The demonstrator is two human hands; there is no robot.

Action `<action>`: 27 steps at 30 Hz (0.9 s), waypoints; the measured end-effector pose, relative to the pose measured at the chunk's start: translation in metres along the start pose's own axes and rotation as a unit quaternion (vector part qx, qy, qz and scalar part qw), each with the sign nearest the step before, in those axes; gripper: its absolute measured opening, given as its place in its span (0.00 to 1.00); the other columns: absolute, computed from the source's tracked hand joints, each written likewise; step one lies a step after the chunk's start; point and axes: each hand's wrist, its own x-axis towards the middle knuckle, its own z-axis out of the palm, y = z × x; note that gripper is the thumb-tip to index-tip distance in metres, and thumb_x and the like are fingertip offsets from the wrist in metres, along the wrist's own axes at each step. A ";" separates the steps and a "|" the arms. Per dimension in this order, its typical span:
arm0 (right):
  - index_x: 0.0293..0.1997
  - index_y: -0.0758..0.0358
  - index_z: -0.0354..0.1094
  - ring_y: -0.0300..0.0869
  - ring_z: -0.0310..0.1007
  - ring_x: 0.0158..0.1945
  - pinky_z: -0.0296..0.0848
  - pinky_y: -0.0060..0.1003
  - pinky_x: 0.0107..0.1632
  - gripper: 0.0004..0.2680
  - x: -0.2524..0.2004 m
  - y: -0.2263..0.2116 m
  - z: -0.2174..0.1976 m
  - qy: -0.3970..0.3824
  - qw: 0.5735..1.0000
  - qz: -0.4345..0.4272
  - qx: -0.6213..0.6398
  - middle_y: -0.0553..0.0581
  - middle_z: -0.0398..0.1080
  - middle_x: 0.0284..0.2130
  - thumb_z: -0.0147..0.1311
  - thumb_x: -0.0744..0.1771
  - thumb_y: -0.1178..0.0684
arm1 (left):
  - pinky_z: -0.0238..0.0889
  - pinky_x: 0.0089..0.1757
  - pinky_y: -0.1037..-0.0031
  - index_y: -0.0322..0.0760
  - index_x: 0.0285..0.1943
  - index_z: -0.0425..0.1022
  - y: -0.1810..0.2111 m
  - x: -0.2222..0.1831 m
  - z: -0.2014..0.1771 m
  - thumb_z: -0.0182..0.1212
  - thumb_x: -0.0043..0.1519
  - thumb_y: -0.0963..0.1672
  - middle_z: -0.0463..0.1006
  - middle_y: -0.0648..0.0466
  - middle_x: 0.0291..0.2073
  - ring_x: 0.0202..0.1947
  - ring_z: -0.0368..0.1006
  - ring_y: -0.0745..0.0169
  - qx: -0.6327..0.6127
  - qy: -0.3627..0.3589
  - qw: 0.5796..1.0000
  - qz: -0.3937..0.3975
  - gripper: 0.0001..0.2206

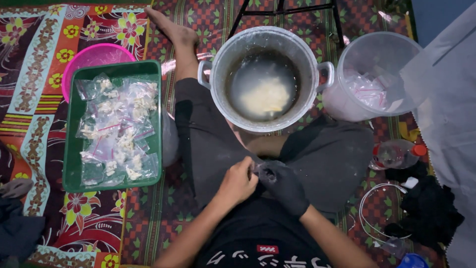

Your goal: The person is dipping small plastic bags containing food items into a pot of liquid and then placing them into a green tray.

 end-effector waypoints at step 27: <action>0.47 0.74 0.67 0.52 0.67 0.16 0.71 0.40 0.15 0.07 0.020 0.078 0.017 0.050 0.751 0.074 0.654 0.74 0.68 0.24 0.55 0.66 0.70 | 0.75 0.22 0.71 0.27 0.41 0.75 0.011 0.010 -0.031 0.62 0.55 0.33 0.72 0.46 0.28 0.20 0.78 0.55 -0.431 0.026 0.901 -0.047 0.07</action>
